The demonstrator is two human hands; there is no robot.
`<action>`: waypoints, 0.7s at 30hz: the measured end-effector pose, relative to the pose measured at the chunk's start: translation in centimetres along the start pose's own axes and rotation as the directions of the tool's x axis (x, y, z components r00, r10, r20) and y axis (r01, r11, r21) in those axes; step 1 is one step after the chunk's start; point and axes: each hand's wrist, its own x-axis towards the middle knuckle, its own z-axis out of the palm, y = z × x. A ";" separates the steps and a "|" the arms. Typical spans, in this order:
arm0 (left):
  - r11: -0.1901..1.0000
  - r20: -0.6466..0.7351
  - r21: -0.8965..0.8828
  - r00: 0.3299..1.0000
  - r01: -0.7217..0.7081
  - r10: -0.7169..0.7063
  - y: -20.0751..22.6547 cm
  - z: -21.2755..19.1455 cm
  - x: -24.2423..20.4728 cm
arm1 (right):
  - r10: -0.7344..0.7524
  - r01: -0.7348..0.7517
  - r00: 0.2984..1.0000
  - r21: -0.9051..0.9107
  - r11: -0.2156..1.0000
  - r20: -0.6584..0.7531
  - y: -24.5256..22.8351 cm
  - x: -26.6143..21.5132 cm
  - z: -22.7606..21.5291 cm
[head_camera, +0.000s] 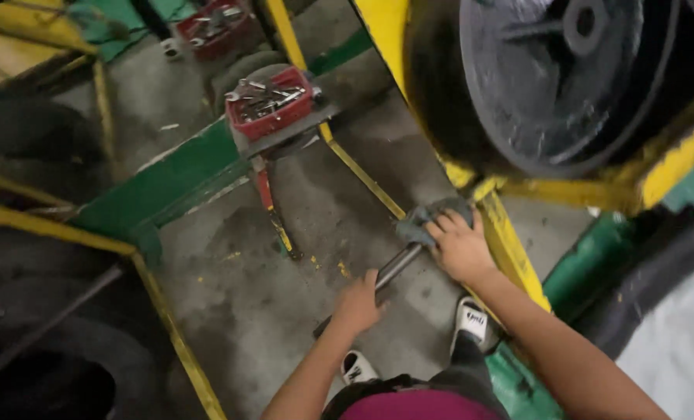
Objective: Cleaning and wiping down various gym machines, weight plates, and bars using a cloth.
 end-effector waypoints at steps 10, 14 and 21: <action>0.951 -0.267 0.112 0.913 -0.288 0.308 -7.2 7.5 5.0 | 0.042 -0.046 0.999 0.290 0.956 0.019 -8.5 -6.3 0.4; 0.985 -0.135 0.006 0.976 -0.174 0.173 -3.6 1.8 1.7 | 0.083 -0.055 0.996 0.557 0.829 -0.025 -8.0 -6.0 0.2; 0.756 -0.409 -0.546 0.902 -0.362 0.137 -8.0 4.5 6.7 | 0.301 -0.094 0.941 0.731 0.676 -0.157 -8.7 -2.9 -4.5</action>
